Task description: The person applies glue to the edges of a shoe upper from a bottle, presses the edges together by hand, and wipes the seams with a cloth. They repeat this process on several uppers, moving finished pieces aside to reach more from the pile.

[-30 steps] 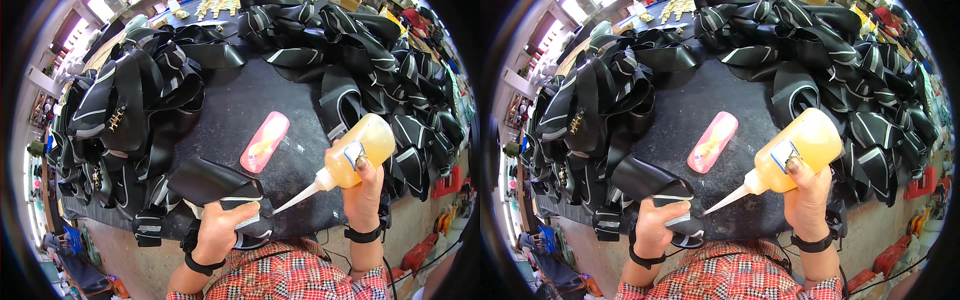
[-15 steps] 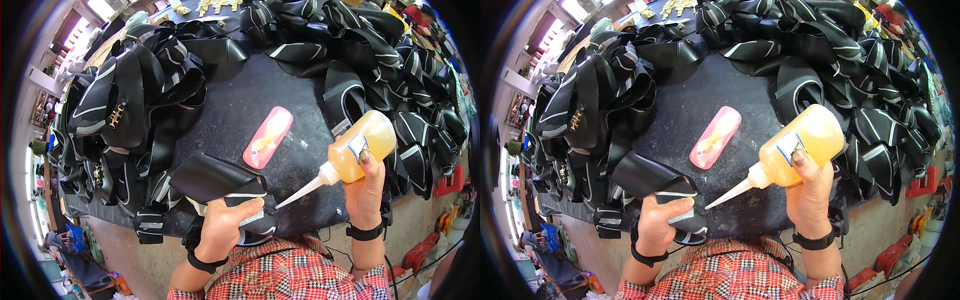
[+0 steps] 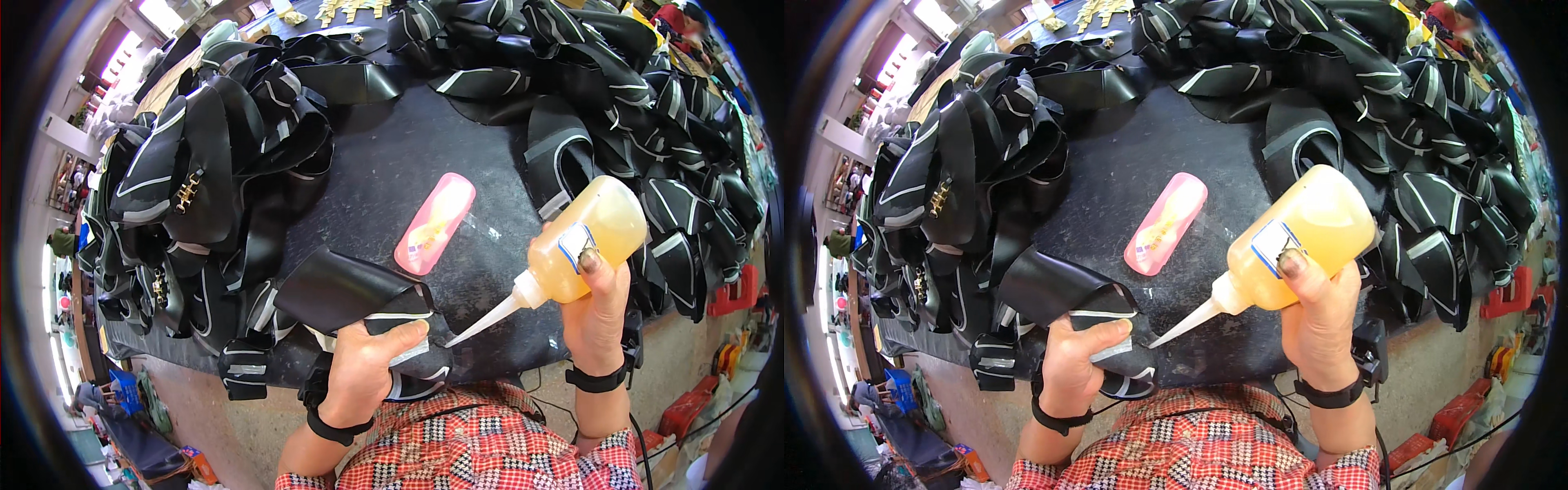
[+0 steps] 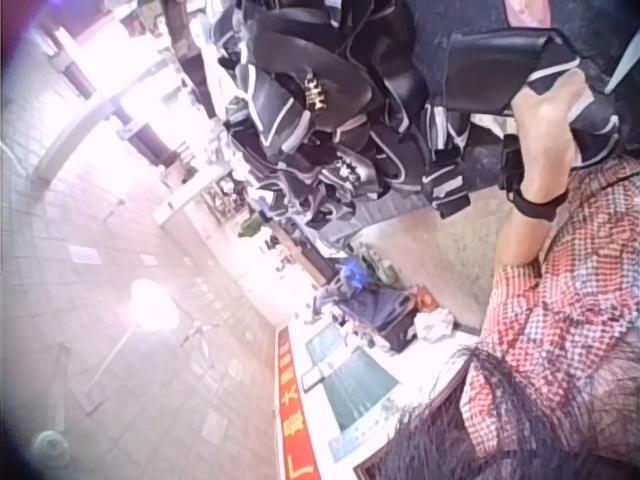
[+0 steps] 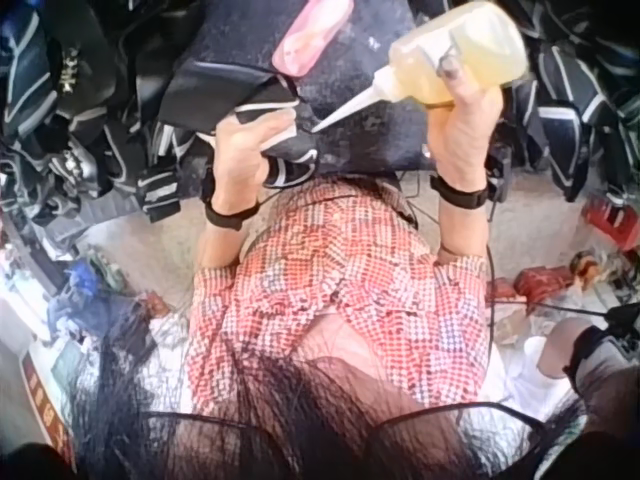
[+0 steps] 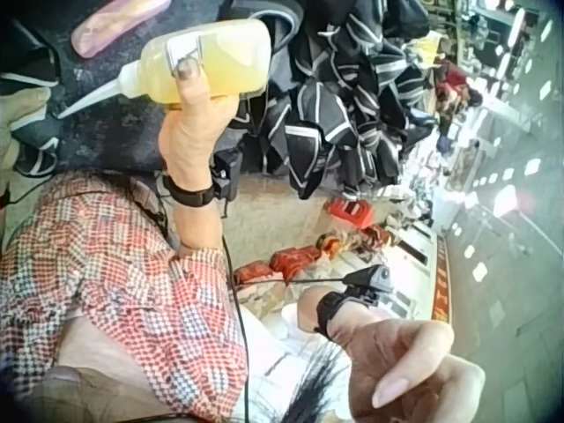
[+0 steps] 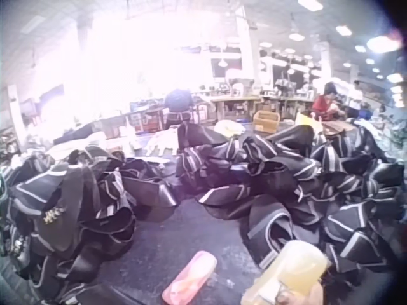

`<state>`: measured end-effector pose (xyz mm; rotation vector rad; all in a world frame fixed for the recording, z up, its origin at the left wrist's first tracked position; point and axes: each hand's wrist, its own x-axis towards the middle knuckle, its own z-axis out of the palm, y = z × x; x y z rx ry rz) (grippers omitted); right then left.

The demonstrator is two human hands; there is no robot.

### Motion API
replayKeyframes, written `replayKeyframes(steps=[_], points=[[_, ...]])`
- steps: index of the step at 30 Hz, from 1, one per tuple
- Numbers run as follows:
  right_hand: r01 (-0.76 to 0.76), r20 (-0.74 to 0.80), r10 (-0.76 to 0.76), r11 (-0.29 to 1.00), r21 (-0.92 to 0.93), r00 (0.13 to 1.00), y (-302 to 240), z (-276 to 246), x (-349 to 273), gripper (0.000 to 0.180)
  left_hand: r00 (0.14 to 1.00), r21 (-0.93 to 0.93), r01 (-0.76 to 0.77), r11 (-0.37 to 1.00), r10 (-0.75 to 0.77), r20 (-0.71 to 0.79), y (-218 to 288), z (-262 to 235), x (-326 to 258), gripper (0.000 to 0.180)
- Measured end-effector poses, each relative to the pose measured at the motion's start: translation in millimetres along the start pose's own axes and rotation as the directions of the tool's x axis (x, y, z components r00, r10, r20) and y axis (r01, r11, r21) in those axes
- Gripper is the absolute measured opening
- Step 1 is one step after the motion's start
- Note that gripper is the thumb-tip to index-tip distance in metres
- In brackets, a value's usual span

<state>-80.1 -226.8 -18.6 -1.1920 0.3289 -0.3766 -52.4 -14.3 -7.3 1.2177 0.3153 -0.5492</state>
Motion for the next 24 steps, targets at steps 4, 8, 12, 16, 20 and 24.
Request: replayKeyframes(steps=[4,8,12,16,20,24], points=[[0.017,-0.028,-0.017,1.000,0.009,0.999,-8,-2,1,0.060,0.999,-0.028,-0.035,0.999,0.035,-0.015,1,5,-1,0.020],[0.008,-0.056,-0.006,0.999,0.034,0.998,-5,-3,1,0.061,1.000,-0.019,0.011,1.000,-0.012,-0.003,-1,5,0,0.020],[-0.040,-0.020,0.044,0.986,0.161,0.999,0,-3,0,0.050,0.998,-0.022,0.054,0.998,-0.055,-0.037,-2,9,1,0.033],[-0.040,-0.020,0.043,0.987,0.157,0.999,-1,-3,0,0.048,0.997,0.009,0.066,0.998,-0.065,-0.034,-2,9,2,0.029],[-0.034,-0.013,0.034,0.999,0.039,0.999,-1,-15,2,0.054,0.995,0.015,0.080,0.997,-0.079,-0.055,1,10,0,0.027],[-0.029,-0.011,0.030,0.994,0.107,0.999,-16,-36,8,0.060,0.998,0.025,0.038,0.999,-0.037,-0.047,-2,8,2,0.026]])
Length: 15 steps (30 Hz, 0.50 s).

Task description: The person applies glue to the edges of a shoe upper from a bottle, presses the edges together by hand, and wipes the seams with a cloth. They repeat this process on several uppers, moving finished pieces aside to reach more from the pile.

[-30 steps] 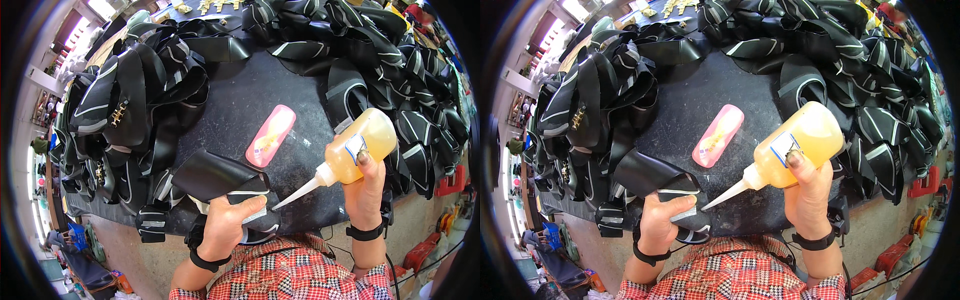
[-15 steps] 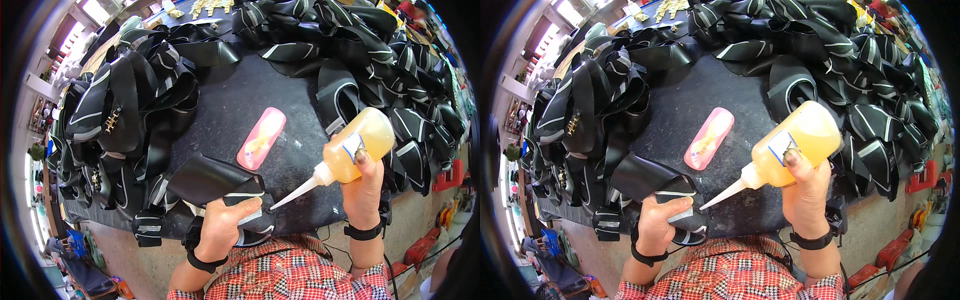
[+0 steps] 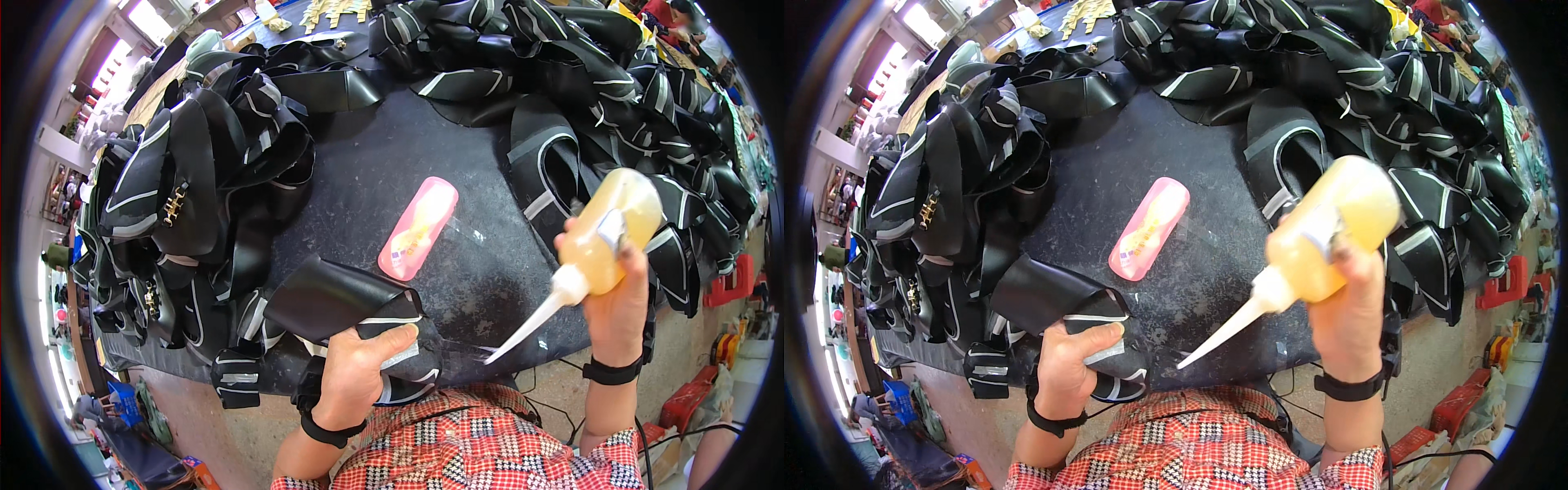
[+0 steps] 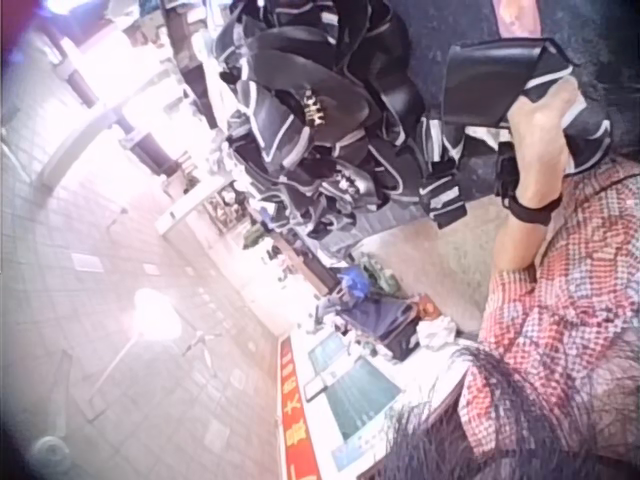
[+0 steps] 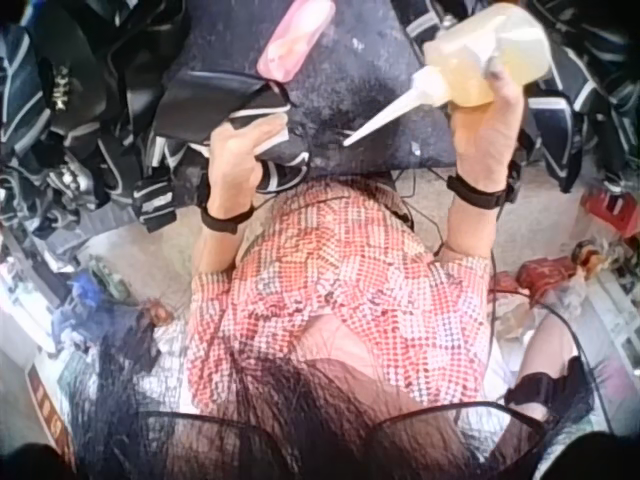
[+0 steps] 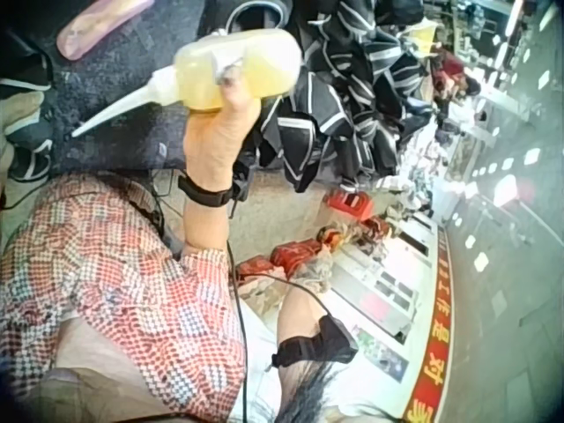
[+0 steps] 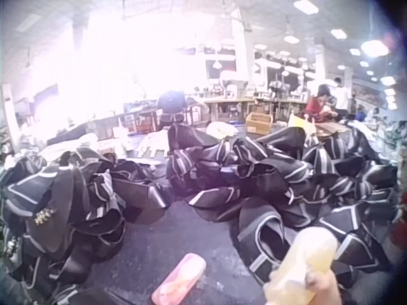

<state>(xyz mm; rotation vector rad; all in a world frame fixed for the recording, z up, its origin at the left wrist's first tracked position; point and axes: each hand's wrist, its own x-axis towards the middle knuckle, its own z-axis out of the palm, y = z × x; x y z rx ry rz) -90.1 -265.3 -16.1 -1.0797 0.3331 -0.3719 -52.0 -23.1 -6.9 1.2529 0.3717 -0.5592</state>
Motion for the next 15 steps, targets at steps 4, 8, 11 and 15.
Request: replayKeyframes(steps=[4,8,11,15], points=[[-0.044,-0.097,0.053,0.994,0.097,0.994,-1,2,0,0.054,0.997,0.025,0.075,0.997,-0.076,0.023,-3,-1,0,0.019],[-0.177,-0.106,0.198,0.967,0.183,0.974,18,5,1,0.049,0.999,0.041,0.041,0.998,-0.043,0.033,-2,1,1,0.018],[-0.200,-0.088,0.216,0.967,0.161,0.972,22,8,-1,0.046,0.999,0.070,0.017,0.997,-0.021,0.050,-4,-2,0,0.018],[-0.209,-0.042,0.214,0.973,0.102,0.976,27,14,-1,0.044,0.998,0.061,-0.011,0.998,0.007,0.064,-4,-1,-1,0.017]])
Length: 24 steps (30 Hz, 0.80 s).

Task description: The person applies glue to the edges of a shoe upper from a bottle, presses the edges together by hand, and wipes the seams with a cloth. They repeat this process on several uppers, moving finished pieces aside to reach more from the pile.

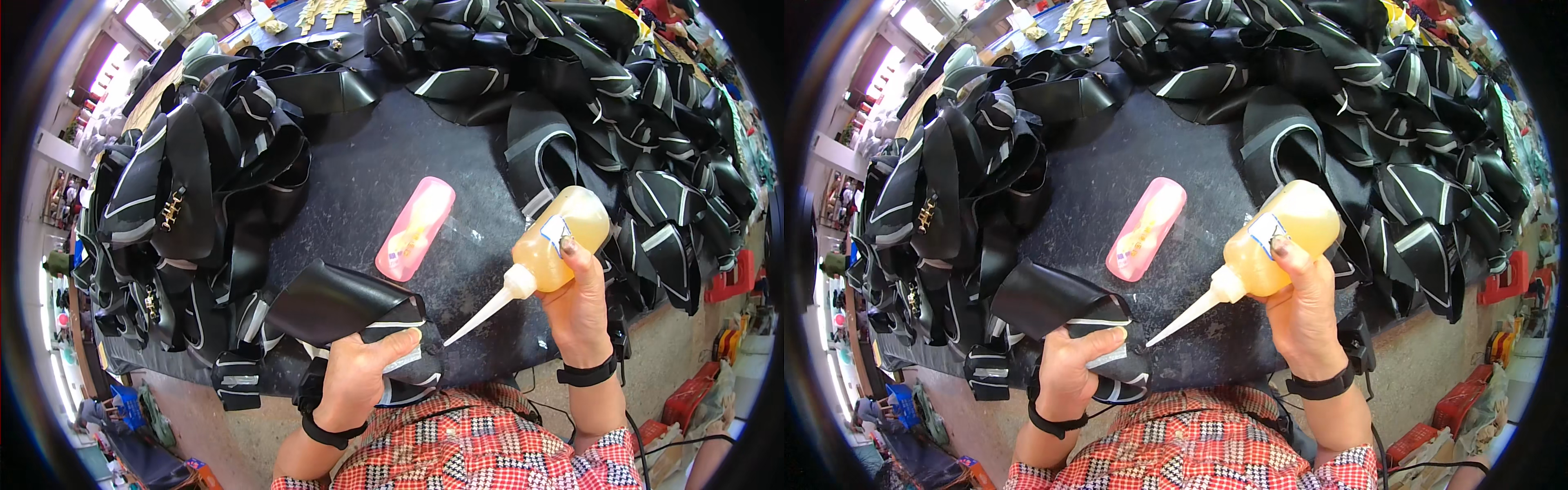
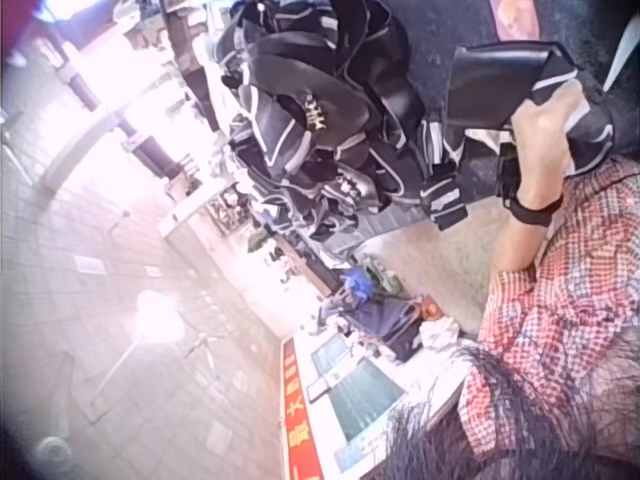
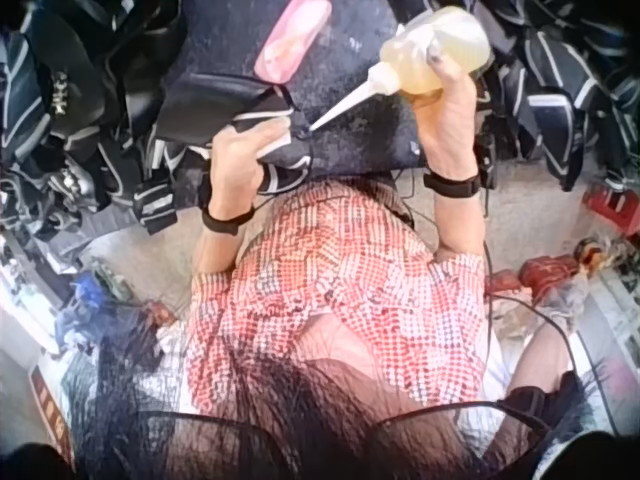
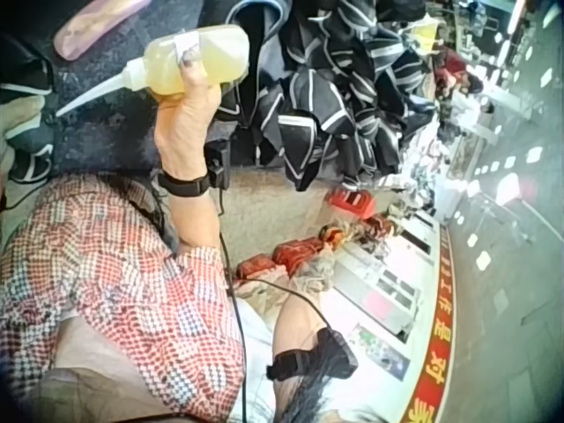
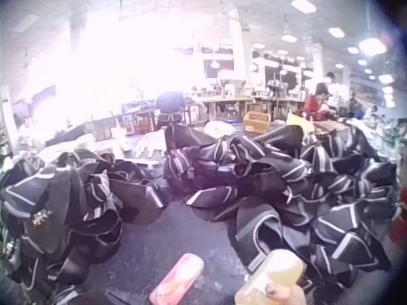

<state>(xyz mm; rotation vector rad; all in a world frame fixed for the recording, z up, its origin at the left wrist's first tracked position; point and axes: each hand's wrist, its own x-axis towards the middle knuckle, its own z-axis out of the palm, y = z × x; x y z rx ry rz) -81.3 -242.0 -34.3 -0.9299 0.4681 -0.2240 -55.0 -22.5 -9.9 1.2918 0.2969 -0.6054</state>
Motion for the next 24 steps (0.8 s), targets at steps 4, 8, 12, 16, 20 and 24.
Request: replayKeyframes(steps=[4,8,12,16,20,24], points=[[0.010,-0.034,-0.009,1.000,0.021,0.999,3,3,-2,0.039,0.998,0.023,0.064,0.998,-0.064,-0.004,4,2,-1,0.018],[-0.054,0.018,0.055,0.998,-0.020,0.998,4,-6,-4,0.045,1.000,-0.014,0.014,1.000,-0.014,-0.019,3,1,-2,0.019],[-0.391,0.273,0.316,0.873,0.290,0.909,-16,-21,-17,0.058,1.000,-0.025,0.015,1.000,-0.016,-0.019,0,-5,1,0.018],[-0.238,0.068,0.228,0.920,0.313,0.971,-15,-10,-7,0.050,0.994,-0.052,0.095,0.994,-0.098,-0.057,2,0,2,0.025],[-0.156,-0.066,0.166,0.979,0.135,0.984,6,-6,-1,0.044,0.997,0.081,0.074,0.994,-0.073,-0.021,3,-1,-2,0.014],[-0.054,-0.047,0.054,0.998,0.017,0.997,9,4,-1,0.039,0.998,0.089,0.063,0.994,-0.062,-0.014,-2,-2,1,0.013]])
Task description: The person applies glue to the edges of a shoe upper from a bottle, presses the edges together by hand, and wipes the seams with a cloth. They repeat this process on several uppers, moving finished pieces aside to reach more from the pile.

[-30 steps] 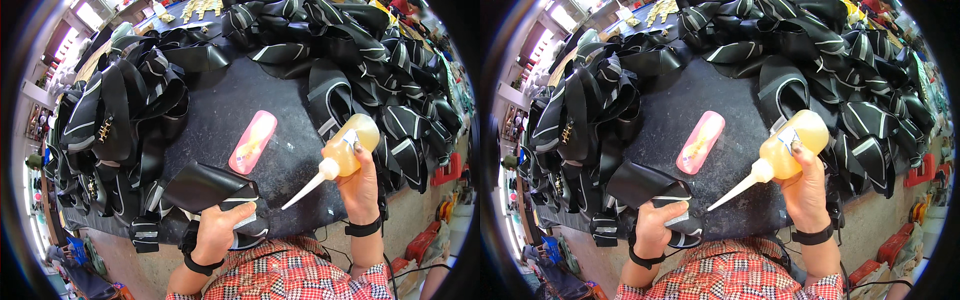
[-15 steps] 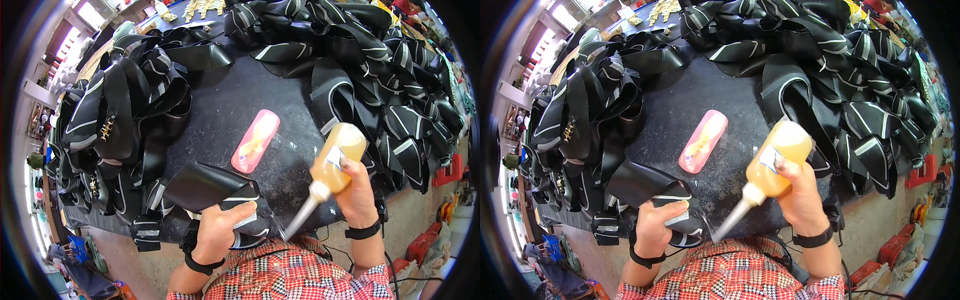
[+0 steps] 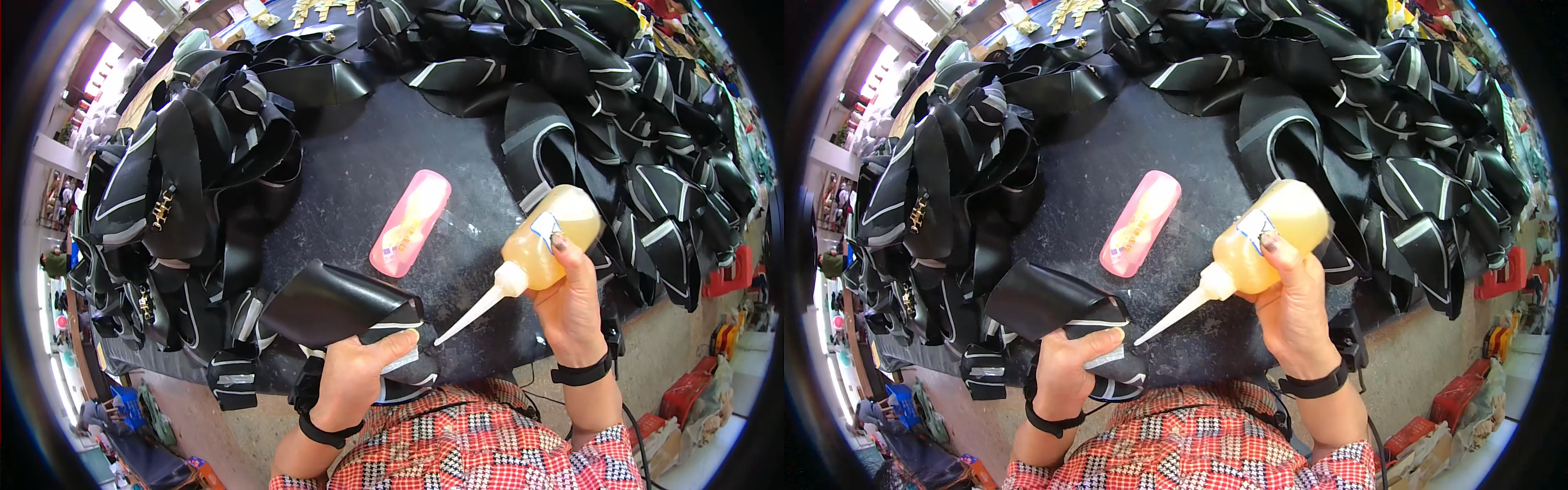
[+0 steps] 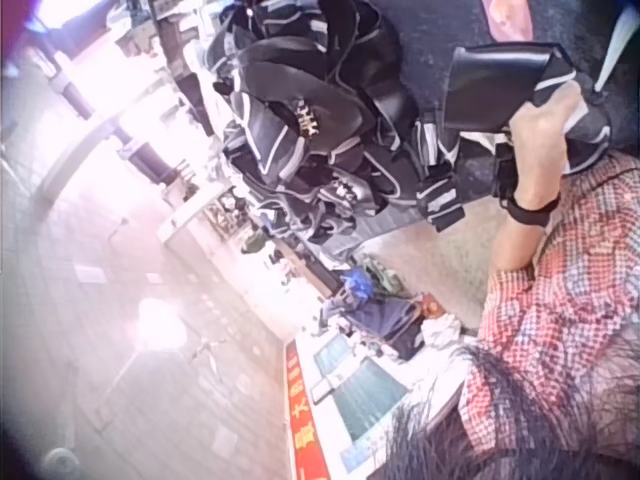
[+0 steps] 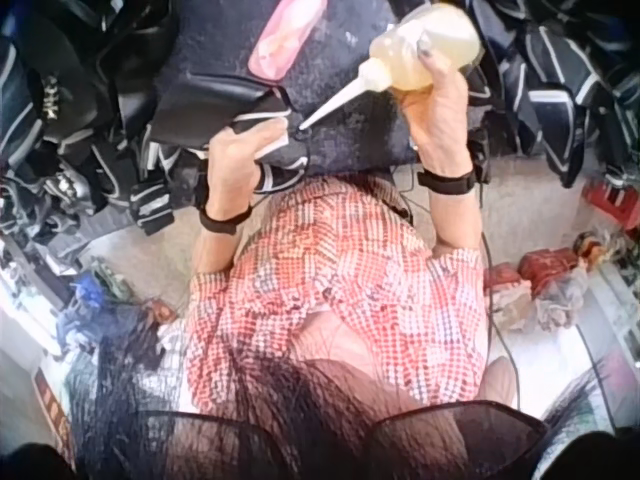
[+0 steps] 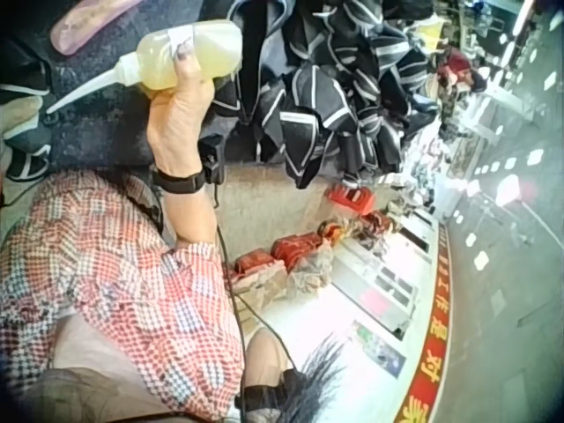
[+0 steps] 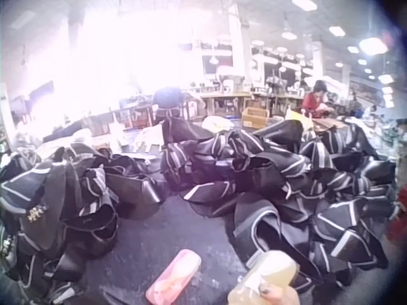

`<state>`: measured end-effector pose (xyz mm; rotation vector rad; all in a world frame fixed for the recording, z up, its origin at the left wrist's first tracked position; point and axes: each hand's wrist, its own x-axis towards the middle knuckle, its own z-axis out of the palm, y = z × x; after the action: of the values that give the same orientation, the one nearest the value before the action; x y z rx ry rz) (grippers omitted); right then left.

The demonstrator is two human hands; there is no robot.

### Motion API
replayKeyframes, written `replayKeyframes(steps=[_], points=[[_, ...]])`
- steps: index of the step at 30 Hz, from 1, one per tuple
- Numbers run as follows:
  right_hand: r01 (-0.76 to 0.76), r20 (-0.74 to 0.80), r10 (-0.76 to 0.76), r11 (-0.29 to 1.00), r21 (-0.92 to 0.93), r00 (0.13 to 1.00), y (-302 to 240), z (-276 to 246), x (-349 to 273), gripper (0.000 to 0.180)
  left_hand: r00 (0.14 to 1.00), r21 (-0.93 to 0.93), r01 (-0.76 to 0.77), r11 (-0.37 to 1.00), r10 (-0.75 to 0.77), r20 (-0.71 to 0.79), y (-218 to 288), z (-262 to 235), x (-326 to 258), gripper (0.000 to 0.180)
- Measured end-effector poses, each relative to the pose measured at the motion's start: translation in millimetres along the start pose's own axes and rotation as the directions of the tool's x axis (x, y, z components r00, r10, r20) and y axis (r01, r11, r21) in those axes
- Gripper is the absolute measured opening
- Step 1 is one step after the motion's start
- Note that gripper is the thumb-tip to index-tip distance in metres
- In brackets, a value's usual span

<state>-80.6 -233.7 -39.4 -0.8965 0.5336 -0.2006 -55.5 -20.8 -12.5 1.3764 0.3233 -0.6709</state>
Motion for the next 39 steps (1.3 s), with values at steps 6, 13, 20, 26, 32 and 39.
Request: replayKeyframes(steps=[6,13,20,26,32,39], points=[[0.129,-0.010,-0.130,0.986,-0.102,0.991,-2,-3,-1,0.042,1.000,-0.044,0.023,0.999,-0.023,-0.003,2,-2,2,0.015],[0.174,-0.001,-0.175,0.979,-0.109,0.985,-3,-1,-3,0.046,0.997,0.008,0.074,0.997,-0.074,-0.015,1,-1,7,0.012],[-0.024,0.066,0.027,0.999,-0.037,0.997,-9,2,-20,0.057,0.962,0.122,-0.271,0.955,0.273,-0.002,-22,-16,16,0.016],[-0.584,0.345,0.493,0.499,0.640,0.799,-4,-15,-20,0.052,0.999,-0.189,0.009,0.982,-0.017,-0.039,2,-9,18,0.018],[-0.524,0.324,0.529,0.283,0.803,0.784,43,-29,-20,0.039,0.999,-0.227,0.047,0.973,-0.040,0.033,12,-15,19,0.024],[-0.594,0.318,0.580,0.379,0.709,0.750,24,-5,-35,0.035,0.999,-0.145,-0.014,0.989,0.009,-0.039,-17,-9,29,0.028]])
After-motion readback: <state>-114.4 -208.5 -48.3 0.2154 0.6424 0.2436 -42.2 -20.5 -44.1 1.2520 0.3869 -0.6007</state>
